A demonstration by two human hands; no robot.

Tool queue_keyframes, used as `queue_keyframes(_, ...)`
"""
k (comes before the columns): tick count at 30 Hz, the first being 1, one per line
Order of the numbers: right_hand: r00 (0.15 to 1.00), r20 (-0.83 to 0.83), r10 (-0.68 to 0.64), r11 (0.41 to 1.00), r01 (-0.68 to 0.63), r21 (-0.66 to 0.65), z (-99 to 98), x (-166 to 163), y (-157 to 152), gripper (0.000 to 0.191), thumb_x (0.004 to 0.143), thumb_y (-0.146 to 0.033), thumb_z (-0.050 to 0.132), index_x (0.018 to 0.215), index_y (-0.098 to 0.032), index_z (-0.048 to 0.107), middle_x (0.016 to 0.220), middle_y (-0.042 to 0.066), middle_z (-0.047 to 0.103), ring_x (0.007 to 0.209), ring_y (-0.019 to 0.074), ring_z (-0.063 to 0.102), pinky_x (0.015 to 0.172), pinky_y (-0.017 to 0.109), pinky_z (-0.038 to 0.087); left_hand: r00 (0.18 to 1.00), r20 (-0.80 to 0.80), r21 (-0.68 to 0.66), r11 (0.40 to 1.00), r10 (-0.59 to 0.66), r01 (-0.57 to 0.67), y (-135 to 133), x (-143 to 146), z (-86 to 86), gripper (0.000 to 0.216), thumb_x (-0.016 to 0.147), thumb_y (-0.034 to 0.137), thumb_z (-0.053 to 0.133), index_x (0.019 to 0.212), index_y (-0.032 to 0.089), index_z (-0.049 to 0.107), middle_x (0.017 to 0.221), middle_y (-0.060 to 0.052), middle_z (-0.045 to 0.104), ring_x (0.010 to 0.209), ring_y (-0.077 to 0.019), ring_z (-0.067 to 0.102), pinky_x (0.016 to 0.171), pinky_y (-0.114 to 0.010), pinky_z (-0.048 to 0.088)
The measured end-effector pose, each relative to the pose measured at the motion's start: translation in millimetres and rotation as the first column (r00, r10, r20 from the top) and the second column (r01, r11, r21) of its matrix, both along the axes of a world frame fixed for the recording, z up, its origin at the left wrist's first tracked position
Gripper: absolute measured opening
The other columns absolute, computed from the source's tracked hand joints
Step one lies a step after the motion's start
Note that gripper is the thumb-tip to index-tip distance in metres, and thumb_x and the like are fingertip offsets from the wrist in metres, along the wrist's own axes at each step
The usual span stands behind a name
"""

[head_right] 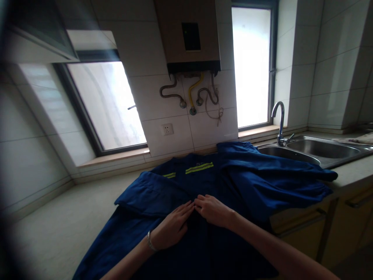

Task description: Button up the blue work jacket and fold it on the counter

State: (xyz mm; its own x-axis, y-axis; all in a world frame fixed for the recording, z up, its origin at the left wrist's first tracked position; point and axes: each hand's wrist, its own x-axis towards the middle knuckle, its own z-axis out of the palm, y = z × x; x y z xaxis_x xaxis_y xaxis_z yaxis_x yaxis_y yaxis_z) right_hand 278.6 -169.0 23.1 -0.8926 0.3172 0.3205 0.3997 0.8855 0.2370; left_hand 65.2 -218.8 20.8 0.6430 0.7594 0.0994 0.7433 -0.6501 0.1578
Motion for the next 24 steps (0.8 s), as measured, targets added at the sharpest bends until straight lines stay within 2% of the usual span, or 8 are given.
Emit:
queue_keyframes(5,1.000,-0.004,0.023,0.999,-0.023,0.028,-2.7,-5,-1,0.020,0.092,-0.013,0.042,0.095,-0.011,0.062,0.095,0.008,0.059,0.090,0.0189,0.050,0.072,0.031,0.042,0.999,-0.027,-0.011,1.000,0.022,-0.022,-1,4,3.4,0.068,0.073,0.011,0.043,0.140,0.016,0.034,0.148,-0.006,0.033,0.138,-0.0205,0.023,0.115,-0.041,0.023)
queue_keyframes(10,0.997,-0.077,-0.013,0.996,0.006,-0.090,-14.6,-3,0,0.023,0.087,-0.008,0.045,0.101,-0.012,0.062,0.097,0.008,0.058,0.091,0.0179,0.050,0.076,0.029,0.044,1.000,-0.020,0.040,0.999,0.002,-0.002,0,1,1.1,0.066,0.072,0.012,0.045,0.138,0.013,0.037,0.146,-0.009,0.037,0.137,-0.0209,0.027,0.114,-0.039,0.025)
queue_keyframes(14,0.957,-0.280,-0.075,0.976,0.012,-0.219,-22.2,7,4,0.047,0.080,-0.002,0.044,0.118,-0.025,0.059,0.101,0.004,0.056,0.091,0.0158,0.051,0.080,0.030,0.044,1.000,0.002,0.092,0.996,-0.016,0.016,4,-3,-1.9,0.059,0.078,0.014,0.046,0.137,0.013,0.039,0.143,-0.010,0.040,0.134,-0.0189,0.032,0.112,-0.034,0.030)
queue_keyframes(18,0.818,-0.559,-0.140,0.970,-0.002,-0.245,-24.1,14,10,0.050,0.081,-0.002,0.040,0.120,-0.027,0.059,0.097,0.005,0.056,0.090,0.0158,0.051,0.082,0.032,0.045,1.000,0.022,0.177,0.984,0.018,-0.021,10,-5,-7.0,0.041,0.084,0.015,0.045,0.124,0.015,0.052,0.132,-0.011,0.054,0.126,-0.0208,0.045,0.105,-0.034,0.040)
queue_keyframes(20,0.757,-0.631,-0.169,0.964,-0.006,-0.265,-24.8,17,14,0.050,0.079,-0.001,0.040,0.118,-0.025,0.062,0.093,0.005,0.056,0.087,0.0152,0.052,0.079,0.030,0.046,0.992,0.106,0.214,0.972,0.074,-0.095,13,-15,-2.7,0.033,0.086,0.015,0.042,0.115,0.016,0.057,0.120,-0.010,0.062,0.115,-0.0203,0.054,0.098,-0.033,0.044)
queue_keyframes(21,0.741,-0.646,-0.181,0.961,-0.005,-0.276,-25.3,18,16,0.050,0.078,0.000,0.040,0.116,-0.025,0.063,0.092,0.005,0.056,0.086,0.0150,0.053,0.078,0.030,0.047,0.973,0.188,0.224,0.958,0.136,-0.178,14,-26,3.8,0.030,0.088,0.017,0.041,0.111,0.015,0.059,0.111,-0.009,0.066,0.105,-0.0193,0.060,0.092,-0.031,0.048)
queue_keyframes(23,0.728,-0.655,-0.202,0.955,-0.002,-0.297,-26.4,19,18,0.050,0.075,0.000,0.042,0.112,-0.024,0.065,0.092,0.005,0.056,0.085,0.0149,0.053,0.076,0.029,0.047,0.858,0.404,0.214,0.880,0.317,-0.425,17,-59,28.0,0.026,0.089,0.025,0.040,0.101,0.013,0.061,0.089,-0.007,0.069,0.079,-0.0166,0.065,0.071,-0.026,0.051)
queue_keyframes(24,0.727,-0.653,-0.214,0.951,0.001,-0.310,-26.8,19,18,0.049,0.075,0.000,0.042,0.110,-0.023,0.066,0.092,0.005,0.057,0.085,0.0148,0.054,0.076,0.028,0.047,0.759,0.504,0.191,0.804,0.412,-0.563,17,-81,45.2,0.027,0.089,0.029,0.040,0.095,0.012,0.060,0.077,-0.005,0.067,0.066,-0.0153,0.062,0.060,-0.024,0.048)
